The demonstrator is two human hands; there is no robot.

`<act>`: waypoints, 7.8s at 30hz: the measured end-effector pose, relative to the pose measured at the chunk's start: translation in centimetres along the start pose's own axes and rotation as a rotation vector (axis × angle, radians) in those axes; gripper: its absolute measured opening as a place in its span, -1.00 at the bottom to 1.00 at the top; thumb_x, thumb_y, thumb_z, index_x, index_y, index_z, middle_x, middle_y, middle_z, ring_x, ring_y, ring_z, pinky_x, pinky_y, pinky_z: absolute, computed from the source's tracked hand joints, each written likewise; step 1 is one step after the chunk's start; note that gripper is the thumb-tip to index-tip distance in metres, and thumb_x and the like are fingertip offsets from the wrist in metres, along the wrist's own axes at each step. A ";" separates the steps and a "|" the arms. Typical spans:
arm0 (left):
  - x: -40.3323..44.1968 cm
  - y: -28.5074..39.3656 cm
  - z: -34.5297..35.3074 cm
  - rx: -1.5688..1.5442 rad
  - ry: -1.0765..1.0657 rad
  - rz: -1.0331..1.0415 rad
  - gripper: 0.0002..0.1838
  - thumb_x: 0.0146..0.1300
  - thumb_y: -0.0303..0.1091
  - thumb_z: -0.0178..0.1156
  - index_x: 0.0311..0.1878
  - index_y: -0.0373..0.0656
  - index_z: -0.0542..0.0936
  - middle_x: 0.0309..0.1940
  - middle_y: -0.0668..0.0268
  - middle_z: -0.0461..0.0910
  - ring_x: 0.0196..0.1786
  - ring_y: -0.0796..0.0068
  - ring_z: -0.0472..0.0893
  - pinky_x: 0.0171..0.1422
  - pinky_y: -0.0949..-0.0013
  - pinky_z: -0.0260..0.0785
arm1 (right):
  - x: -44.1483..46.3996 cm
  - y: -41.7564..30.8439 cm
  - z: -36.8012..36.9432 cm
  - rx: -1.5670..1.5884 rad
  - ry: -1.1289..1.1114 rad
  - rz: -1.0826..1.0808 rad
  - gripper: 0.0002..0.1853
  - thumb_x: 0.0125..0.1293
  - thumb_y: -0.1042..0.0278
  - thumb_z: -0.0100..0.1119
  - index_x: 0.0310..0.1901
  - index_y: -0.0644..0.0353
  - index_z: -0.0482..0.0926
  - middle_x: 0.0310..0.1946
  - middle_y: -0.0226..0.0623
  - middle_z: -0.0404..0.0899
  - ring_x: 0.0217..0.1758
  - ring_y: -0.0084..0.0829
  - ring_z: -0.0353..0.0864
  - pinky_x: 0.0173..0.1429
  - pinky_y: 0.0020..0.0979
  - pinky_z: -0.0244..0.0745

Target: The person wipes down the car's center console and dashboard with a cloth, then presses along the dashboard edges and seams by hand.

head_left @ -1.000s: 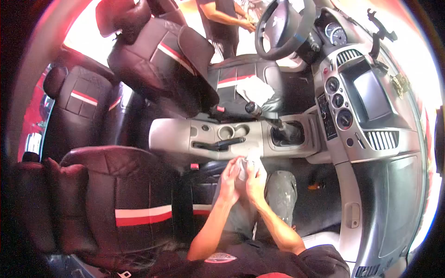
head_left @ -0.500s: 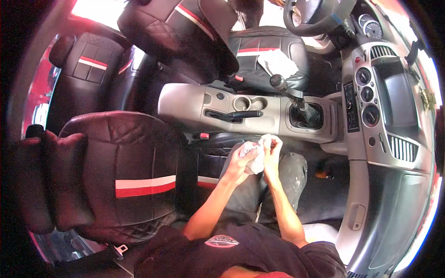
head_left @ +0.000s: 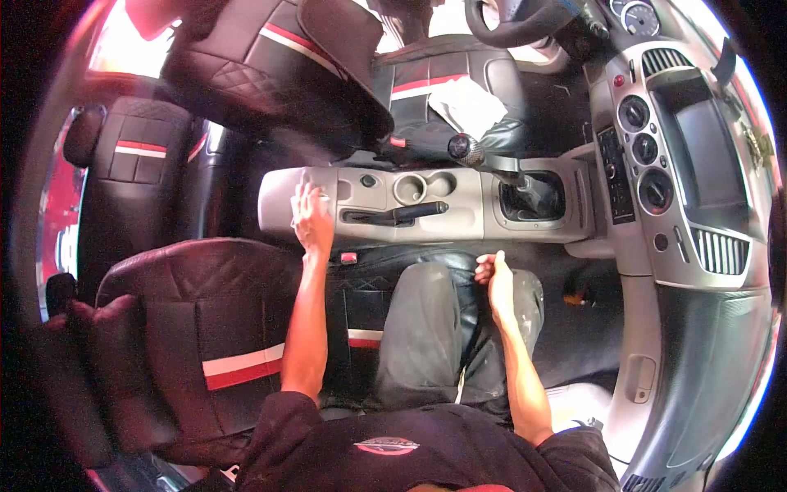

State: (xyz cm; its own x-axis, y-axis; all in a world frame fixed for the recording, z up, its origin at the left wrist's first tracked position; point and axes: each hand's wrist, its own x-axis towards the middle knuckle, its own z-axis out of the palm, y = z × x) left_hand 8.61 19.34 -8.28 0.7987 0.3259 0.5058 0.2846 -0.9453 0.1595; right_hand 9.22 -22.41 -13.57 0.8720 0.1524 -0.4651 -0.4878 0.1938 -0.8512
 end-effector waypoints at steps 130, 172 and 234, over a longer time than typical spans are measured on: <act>-2.0 21.7 3.7 -1.164 -1.134 0.013 -0.55 0.41 -0.43 0.27 0.34 -0.23 0.56 0.21 0.12 0.68 0.30 0.28 0.63 0.42 0.22 0.41 | 1.6 0.2 1.7 -0.275 -0.060 -0.039 -0.60 0.67 0.07 0.00 0.34 0.11 0.40 -0.12 -0.44 0.56 -0.19 -0.62 0.55 -0.14 -0.45 0.53; -19.4 2.0 3.7 0.060 -0.118 -0.694 -0.70 0.25 -0.41 0.05 0.06 -0.09 0.52 0.13 0.16 0.52 0.26 0.02 0.43 0.30 -0.06 0.22 | 25.5 -4.6 16.5 -1.624 -0.542 -0.428 -0.29 0.56 -0.31 -0.14 0.04 0.33 0.63 -0.02 0.14 0.69 0.12 0.12 0.69 0.24 0.05 0.54; -19.9 2.7 3.7 0.104 -0.076 -0.718 -0.74 0.25 -0.47 0.07 0.01 -0.08 0.52 0.07 0.18 0.51 0.23 0.04 0.45 0.25 -0.05 0.27 | 17.1 -1.8 6.5 -1.974 -0.059 -0.901 -0.27 0.46 0.02 0.05 0.47 0.46 0.32 0.50 0.16 0.29 0.59 0.11 0.22 0.64 0.00 0.13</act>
State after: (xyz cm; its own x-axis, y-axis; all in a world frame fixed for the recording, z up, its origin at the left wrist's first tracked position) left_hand -4.50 10.36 -21.07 0.4292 0.8691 0.2458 0.7985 -0.4923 0.3464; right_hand 24.78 -13.83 -18.44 0.7598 0.6466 0.0684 0.6366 -0.7611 0.1240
